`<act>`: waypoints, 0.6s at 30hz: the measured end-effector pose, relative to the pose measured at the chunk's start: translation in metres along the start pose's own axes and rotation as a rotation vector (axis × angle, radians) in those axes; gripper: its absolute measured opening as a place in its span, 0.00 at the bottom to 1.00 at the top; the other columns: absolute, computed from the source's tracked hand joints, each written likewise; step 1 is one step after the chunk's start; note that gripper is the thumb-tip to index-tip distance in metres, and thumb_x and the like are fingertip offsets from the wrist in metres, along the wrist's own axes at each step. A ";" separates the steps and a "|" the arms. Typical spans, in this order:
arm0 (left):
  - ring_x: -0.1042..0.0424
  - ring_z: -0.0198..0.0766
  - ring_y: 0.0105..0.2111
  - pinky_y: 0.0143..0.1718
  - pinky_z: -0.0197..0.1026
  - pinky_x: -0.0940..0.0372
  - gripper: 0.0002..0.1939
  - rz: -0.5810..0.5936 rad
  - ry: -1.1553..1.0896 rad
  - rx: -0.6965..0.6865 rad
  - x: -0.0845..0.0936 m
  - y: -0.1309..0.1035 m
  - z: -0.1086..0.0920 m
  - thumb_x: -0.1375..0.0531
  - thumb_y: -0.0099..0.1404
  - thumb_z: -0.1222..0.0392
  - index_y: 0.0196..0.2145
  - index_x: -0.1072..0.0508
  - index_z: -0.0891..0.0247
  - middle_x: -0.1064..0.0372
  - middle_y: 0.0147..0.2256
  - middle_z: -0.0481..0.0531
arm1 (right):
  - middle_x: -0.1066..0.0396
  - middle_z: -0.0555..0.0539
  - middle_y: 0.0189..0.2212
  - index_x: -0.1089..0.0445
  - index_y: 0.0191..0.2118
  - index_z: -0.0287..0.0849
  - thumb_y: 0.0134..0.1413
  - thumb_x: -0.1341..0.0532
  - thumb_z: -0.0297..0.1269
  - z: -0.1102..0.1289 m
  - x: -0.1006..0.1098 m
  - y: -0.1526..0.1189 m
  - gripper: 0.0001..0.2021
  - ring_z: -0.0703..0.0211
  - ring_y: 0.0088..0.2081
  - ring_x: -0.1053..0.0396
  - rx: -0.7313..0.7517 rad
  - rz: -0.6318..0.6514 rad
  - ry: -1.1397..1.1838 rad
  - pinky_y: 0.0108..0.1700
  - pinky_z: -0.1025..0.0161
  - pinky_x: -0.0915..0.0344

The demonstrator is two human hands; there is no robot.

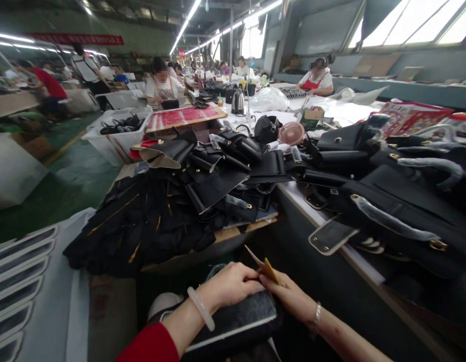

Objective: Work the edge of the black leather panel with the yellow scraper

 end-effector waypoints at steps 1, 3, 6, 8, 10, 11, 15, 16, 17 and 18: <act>0.27 0.41 0.30 0.29 0.37 0.43 0.12 -0.001 -0.014 -0.001 0.005 -0.006 0.002 0.38 0.60 0.52 0.36 0.17 0.58 0.22 0.28 0.47 | 0.36 0.52 0.27 0.30 0.37 0.40 0.50 0.41 0.68 0.000 0.001 0.002 0.30 0.61 0.29 0.39 -0.032 0.030 -0.021 0.34 0.61 0.38; 0.24 0.44 0.36 0.35 0.38 0.37 0.15 -0.069 -0.057 0.013 0.018 -0.024 0.009 0.38 0.62 0.48 0.42 0.18 0.55 0.19 0.36 0.48 | 0.40 0.55 0.23 0.31 0.38 0.40 0.51 0.41 0.67 0.000 0.002 0.007 0.30 0.65 0.22 0.45 -0.075 0.079 -0.072 0.26 0.64 0.43; 0.27 0.47 0.52 0.55 0.43 0.38 0.23 -0.317 -0.155 0.093 0.038 -0.070 0.034 0.45 0.68 0.42 0.52 0.23 0.55 0.24 0.52 0.51 | 0.34 0.51 0.27 0.30 0.37 0.41 0.52 0.39 0.64 0.006 0.007 0.010 0.27 0.60 0.29 0.37 -0.030 0.143 -0.163 0.33 0.62 0.37; 0.32 0.47 0.58 0.62 0.46 0.44 0.27 -0.505 -0.243 0.176 0.043 -0.109 0.056 0.49 0.70 0.40 0.55 0.27 0.59 0.27 0.56 0.55 | 0.29 0.48 0.33 0.28 0.38 0.41 0.53 0.38 0.61 0.013 0.014 0.011 0.24 0.52 0.38 0.32 0.010 0.186 -0.233 0.43 0.59 0.35; 0.33 0.47 0.59 0.63 0.48 0.44 0.31 -0.649 -0.352 0.256 0.034 -0.148 0.076 0.54 0.71 0.40 0.56 0.29 0.64 0.28 0.56 0.59 | 0.27 0.46 0.36 0.28 0.42 0.42 0.53 0.37 0.60 0.024 0.024 0.013 0.24 0.46 0.43 0.31 0.020 0.240 -0.328 0.46 0.56 0.35; 0.33 0.47 0.59 0.63 0.49 0.43 0.32 -0.688 -0.411 0.288 0.025 -0.164 0.084 0.55 0.71 0.40 0.57 0.29 0.66 0.28 0.56 0.60 | 0.26 0.45 0.39 0.29 0.47 0.43 0.51 0.36 0.60 0.030 0.028 0.015 0.27 0.43 0.45 0.31 0.023 0.276 -0.382 0.47 0.55 0.34; 0.35 0.45 0.61 0.63 0.47 0.42 0.31 -0.746 -0.628 0.312 -0.020 -0.190 0.103 0.54 0.71 0.40 0.59 0.31 0.63 0.32 0.60 0.57 | 0.27 0.42 0.48 0.32 0.53 0.46 0.56 0.42 0.62 0.056 0.019 0.030 0.28 0.41 0.49 0.31 0.093 0.341 -0.544 0.51 0.52 0.34; 0.37 0.44 0.62 0.64 0.46 0.44 0.30 -0.760 -0.680 0.295 -0.028 -0.190 0.104 0.52 0.71 0.40 0.60 0.32 0.62 0.33 0.61 0.55 | 0.26 0.43 0.45 0.29 0.48 0.47 0.59 0.45 0.61 0.060 0.009 0.035 0.25 0.42 0.47 0.29 0.126 0.326 -0.625 0.49 0.51 0.34; 0.38 0.44 0.63 0.65 0.46 0.46 0.30 -0.774 -0.728 0.276 -0.034 -0.188 0.104 0.51 0.71 0.40 0.61 0.33 0.61 0.34 0.61 0.55 | 0.25 0.43 0.40 0.27 0.42 0.48 0.62 0.49 0.61 0.064 -0.004 0.041 0.24 0.44 0.43 0.28 0.168 0.305 -0.724 0.46 0.51 0.34; 0.39 0.44 0.63 0.66 0.45 0.47 0.29 -0.787 -0.776 0.260 -0.038 -0.186 0.103 0.50 0.71 0.40 0.61 0.33 0.60 0.34 0.61 0.54 | 0.25 0.43 0.35 0.27 0.36 0.48 0.63 0.51 0.60 0.066 -0.019 0.046 0.24 0.45 0.39 0.28 0.218 0.286 -0.831 0.43 0.51 0.35</act>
Point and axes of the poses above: each hand's wrist, its own y-axis towards the middle knuckle, its own x-axis out of the back of the hand, z = x × y, the point moved 1 cm from there along y, towards the middle knuckle
